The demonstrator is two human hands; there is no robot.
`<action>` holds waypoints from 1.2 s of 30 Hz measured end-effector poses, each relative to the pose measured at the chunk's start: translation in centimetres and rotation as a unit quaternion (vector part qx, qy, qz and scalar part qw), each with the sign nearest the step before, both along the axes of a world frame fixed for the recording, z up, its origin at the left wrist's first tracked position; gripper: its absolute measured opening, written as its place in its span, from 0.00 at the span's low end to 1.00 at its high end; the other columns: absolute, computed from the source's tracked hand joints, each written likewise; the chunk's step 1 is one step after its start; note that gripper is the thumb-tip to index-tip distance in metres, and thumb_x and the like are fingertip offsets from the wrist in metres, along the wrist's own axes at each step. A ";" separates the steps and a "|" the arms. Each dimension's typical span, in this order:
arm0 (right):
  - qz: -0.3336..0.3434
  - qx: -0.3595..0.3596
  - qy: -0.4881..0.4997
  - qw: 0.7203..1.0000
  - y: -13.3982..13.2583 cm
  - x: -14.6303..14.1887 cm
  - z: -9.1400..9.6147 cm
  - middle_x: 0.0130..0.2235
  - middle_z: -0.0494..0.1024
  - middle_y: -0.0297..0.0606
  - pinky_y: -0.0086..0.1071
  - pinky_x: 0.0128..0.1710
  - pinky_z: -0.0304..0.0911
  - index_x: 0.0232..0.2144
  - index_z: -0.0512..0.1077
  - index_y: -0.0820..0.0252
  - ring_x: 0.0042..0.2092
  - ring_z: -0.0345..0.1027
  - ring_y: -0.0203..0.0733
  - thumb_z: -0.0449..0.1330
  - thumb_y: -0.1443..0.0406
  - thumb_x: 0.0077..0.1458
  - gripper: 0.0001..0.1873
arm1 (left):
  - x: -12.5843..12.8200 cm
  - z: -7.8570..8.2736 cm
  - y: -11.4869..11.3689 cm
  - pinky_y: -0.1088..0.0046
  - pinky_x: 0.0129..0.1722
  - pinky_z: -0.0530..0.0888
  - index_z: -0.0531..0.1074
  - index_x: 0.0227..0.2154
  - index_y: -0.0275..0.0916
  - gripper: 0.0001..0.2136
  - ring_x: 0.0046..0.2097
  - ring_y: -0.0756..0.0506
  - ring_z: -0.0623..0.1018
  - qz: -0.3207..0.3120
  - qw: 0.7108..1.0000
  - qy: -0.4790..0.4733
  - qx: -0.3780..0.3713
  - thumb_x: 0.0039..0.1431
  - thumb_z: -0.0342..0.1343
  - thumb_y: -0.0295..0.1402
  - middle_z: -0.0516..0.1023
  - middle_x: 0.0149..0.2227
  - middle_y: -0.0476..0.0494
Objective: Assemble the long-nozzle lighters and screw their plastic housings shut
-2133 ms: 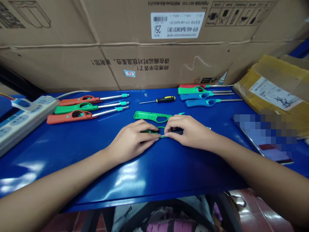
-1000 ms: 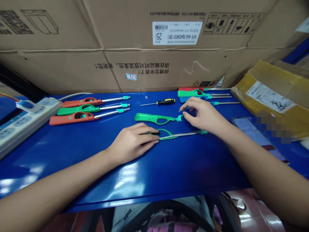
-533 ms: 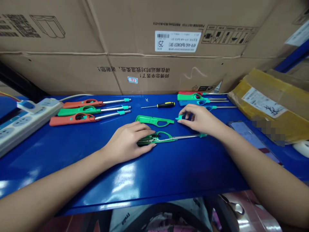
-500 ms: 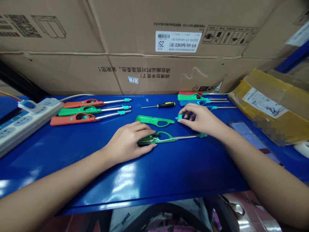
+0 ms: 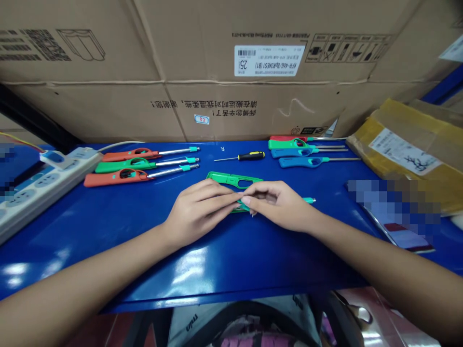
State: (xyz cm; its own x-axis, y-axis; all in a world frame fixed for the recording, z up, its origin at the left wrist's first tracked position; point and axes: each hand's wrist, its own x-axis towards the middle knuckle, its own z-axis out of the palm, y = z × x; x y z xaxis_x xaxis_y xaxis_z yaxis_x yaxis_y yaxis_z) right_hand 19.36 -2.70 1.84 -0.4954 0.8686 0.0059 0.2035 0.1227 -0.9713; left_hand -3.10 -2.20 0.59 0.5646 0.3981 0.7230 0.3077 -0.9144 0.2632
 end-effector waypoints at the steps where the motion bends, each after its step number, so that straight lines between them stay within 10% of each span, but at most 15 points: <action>1: 0.005 -0.007 -0.006 1.000 0.0 -0.1 -0.1 0.27 0.74 0.31 0.30 0.34 0.69 0.32 0.75 0.60 0.30 0.69 0.34 0.62 0.57 0.59 0.12 | 0.1 0.0 0.0 0.68 0.40 0.78 0.78 0.48 0.40 0.12 0.39 0.47 0.80 -0.003 1.000 -0.007 -0.012 0.63 0.62 0.25 0.84 0.40 0.42; 13: -0.016 0.104 -0.022 0.994 -0.3 0.1 -0.7 0.35 0.80 0.35 0.32 0.39 0.74 0.43 0.74 0.58 0.35 0.76 0.37 0.66 0.65 0.54 0.13 | 0.6 -0.5 -0.1 0.74 0.35 0.80 0.83 0.33 0.39 0.05 0.32 0.48 0.83 0.095 0.973 -0.076 -0.196 0.61 0.65 0.34 0.85 0.33 0.46; 26: -0.033 -0.055 -0.001 0.998 0.8 0.9 0.2 0.32 0.78 0.35 0.33 0.40 0.73 0.40 0.78 0.63 0.35 0.73 0.35 0.69 0.62 0.49 0.16 | 0.9 -0.2 -0.3 0.74 0.34 0.82 0.83 0.36 0.37 0.07 0.33 0.47 0.84 0.112 0.957 -0.097 -0.248 0.58 0.66 0.35 0.86 0.36 0.44; 36: -0.049 0.181 -0.054 0.981 0.0 -0.1 -0.9 0.36 0.80 0.36 0.30 0.37 0.73 0.42 0.74 0.59 0.34 0.74 0.35 0.64 0.68 0.54 0.11 | 1.3 -0.3 -0.2 0.69 0.41 0.85 0.82 0.40 0.35 0.12 0.38 0.42 0.86 0.061 0.852 -0.205 -0.479 0.54 0.69 0.35 0.86 0.38 0.42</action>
